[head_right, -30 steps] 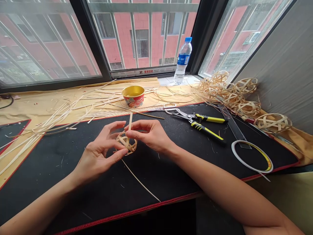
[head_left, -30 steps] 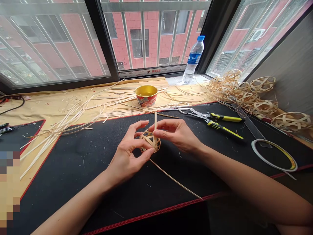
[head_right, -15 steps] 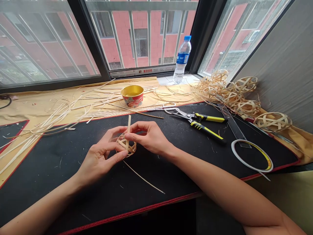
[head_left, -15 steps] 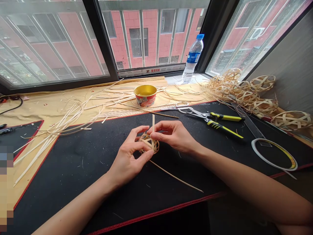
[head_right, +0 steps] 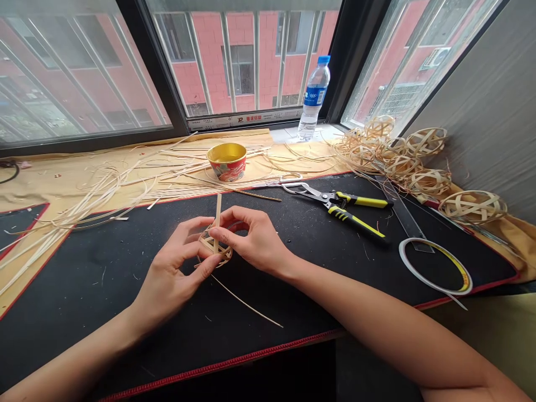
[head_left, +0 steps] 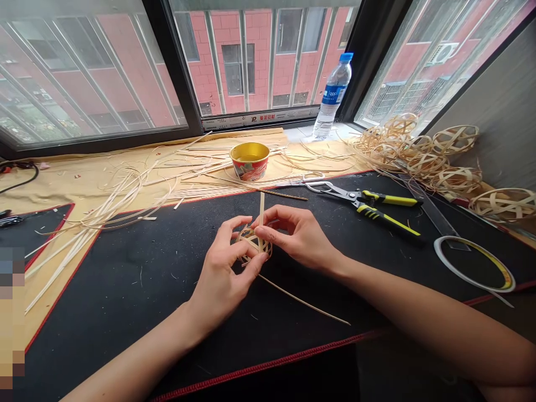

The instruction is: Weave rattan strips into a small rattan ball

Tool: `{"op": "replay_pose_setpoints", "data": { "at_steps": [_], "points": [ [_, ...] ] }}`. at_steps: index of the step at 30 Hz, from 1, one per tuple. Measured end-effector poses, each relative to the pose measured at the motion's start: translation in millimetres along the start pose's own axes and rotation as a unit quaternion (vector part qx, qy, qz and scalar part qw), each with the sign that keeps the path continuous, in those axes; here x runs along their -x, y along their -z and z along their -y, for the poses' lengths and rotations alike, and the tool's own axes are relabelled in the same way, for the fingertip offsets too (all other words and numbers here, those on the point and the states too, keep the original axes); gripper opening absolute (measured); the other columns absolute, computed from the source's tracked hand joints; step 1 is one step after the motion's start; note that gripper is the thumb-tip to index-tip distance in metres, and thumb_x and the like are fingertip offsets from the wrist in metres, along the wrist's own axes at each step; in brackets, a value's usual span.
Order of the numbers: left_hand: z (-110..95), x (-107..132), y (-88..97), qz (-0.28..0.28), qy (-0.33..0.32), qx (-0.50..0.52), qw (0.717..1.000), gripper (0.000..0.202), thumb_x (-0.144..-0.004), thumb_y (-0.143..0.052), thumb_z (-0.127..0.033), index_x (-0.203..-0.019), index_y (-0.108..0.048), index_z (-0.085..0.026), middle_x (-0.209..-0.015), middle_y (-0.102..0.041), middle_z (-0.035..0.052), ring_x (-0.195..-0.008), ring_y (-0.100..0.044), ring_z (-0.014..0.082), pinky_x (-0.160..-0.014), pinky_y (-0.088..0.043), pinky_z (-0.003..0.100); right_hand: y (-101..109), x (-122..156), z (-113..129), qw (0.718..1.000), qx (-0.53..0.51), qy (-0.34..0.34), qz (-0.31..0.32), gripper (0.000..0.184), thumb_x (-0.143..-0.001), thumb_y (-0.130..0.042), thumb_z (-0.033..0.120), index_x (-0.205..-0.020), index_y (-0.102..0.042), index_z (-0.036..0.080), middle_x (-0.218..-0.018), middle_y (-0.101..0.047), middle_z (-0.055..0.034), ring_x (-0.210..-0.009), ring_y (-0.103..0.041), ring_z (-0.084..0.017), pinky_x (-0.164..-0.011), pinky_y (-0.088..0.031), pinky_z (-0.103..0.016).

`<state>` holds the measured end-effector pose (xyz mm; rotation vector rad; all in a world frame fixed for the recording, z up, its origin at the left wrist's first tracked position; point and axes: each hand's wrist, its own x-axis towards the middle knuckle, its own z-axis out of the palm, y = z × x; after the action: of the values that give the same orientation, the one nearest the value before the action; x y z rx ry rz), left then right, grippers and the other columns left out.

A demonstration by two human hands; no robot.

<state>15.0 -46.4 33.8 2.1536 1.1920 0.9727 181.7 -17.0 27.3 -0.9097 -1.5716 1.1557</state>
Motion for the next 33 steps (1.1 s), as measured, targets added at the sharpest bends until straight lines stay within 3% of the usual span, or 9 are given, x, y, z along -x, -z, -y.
{"op": "replay_pose_setpoints", "data": {
  "at_steps": [7, 11, 14, 18, 23, 26, 33],
  "points": [
    [-2.1, 3.2, -2.6, 0.007, -0.005, 0.033, 0.999, 0.018, -0.085, -0.057, -0.021, -0.070, -0.066, -0.017, -0.128, -0.050, 0.0095, -0.118, -0.053, 0.0220, -0.102, -0.044, 0.036, -0.3, 4.1, 4.1, 1.000, 0.020, 0.012, -0.006, 0.023, -0.077, -0.067, 0.039, -0.078, -0.064, 0.017, -0.079, -0.065, -0.0020, -0.075, -0.061, -0.014, -0.073, -0.049, -0.027],
    [-0.4, 5.6, -5.6, -0.008, -0.034, 0.023, 0.999, 0.016, -0.084, -0.058, -0.018, -0.070, -0.066, -0.017, -0.131, -0.047, 0.0097, -0.118, -0.053, 0.0239, -0.102, -0.045, 0.039, 2.0, 1.8, 0.7, 0.998, -0.044, -0.031, 0.009, 0.026, -0.070, -0.073, 0.038, -0.078, -0.063, 0.016, -0.081, -0.064, -0.0019, -0.077, -0.061, -0.014, -0.076, -0.050, -0.028],
    [2.9, 5.6, -5.5, -0.038, -0.106, -0.022, 0.993, 0.012, -0.082, -0.060, -0.011, -0.073, -0.066, -0.016, -0.136, -0.042, 0.0108, -0.126, -0.045, 0.0277, -0.104, -0.043, 0.044, 4.6, -0.9, -0.7, 0.991, -0.102, -0.083, 0.006, 0.032, -0.064, -0.078, 0.038, -0.082, -0.063, 0.016, -0.085, -0.064, -0.0024, -0.080, -0.062, -0.015, -0.077, -0.050, -0.030],
    [7.9, 2.6, -1.6, -0.074, -0.225, -0.111, 0.965, 0.014, -0.078, -0.060, -0.003, -0.078, -0.063, -0.017, -0.141, -0.036, 0.0103, -0.130, -0.039, 0.0303, -0.104, -0.041, 0.050, 7.9, -2.9, 3.8, 0.981, -0.155, -0.115, 0.025, 0.030, -0.064, -0.078, 0.038, -0.079, -0.065, 0.016, -0.082, -0.065, -0.0012, -0.079, -0.060, -0.013, -0.081, -0.046, -0.029],
    [16.1, -2.5, 0.1, -0.087, -0.316, -0.162, 0.931, 0.025, -0.074, -0.063, -0.001, -0.090, -0.058, -0.020, -0.145, -0.033, 0.0075, -0.129, -0.040, 0.0297, -0.102, -0.043, 0.051, 13.0, -3.0, 7.9, 0.967, -0.184, -0.171, 0.030, 0.027, -0.059, -0.082, 0.033, -0.070, -0.064, 0.016, -0.070, -0.063, 0.0019, -0.066, -0.054, -0.009, -0.064, -0.040, -0.023],
    [21.6, -5.6, -0.6, -0.099, -0.357, -0.186, 0.910, 0.034, -0.072, -0.065, 0.001, -0.097, -0.055, -0.020, -0.145, -0.035, 0.0072, -0.130, -0.040, 0.0279, -0.105, -0.041, 0.051, 15.5, -2.7, 6.2, 0.969, -0.171, -0.178, 0.035, 0.025, -0.060, -0.081, 0.035, -0.070, -0.067, 0.016, -0.070, -0.064, 0.0007, -0.063, -0.051, -0.008, -0.056, -0.034, -0.021],
    [28.6, -9.3, 1.1, -0.105, -0.399, -0.217, 0.885, 0.040, -0.070, -0.067, 0.002, -0.102, -0.056, -0.020, -0.132, -0.050, 0.0066, -0.125, -0.045, 0.0227, -0.107, -0.041, 0.049, 15.6, -1.5, 9.7, 0.957, -0.200, -0.205, 0.041, 0.030, -0.056, -0.083, 0.038, -0.067, -0.069, 0.014, -0.070, -0.063, -0.0005, -0.064, -0.049, -0.009, -0.057, -0.033, -0.022]
  ]
}}
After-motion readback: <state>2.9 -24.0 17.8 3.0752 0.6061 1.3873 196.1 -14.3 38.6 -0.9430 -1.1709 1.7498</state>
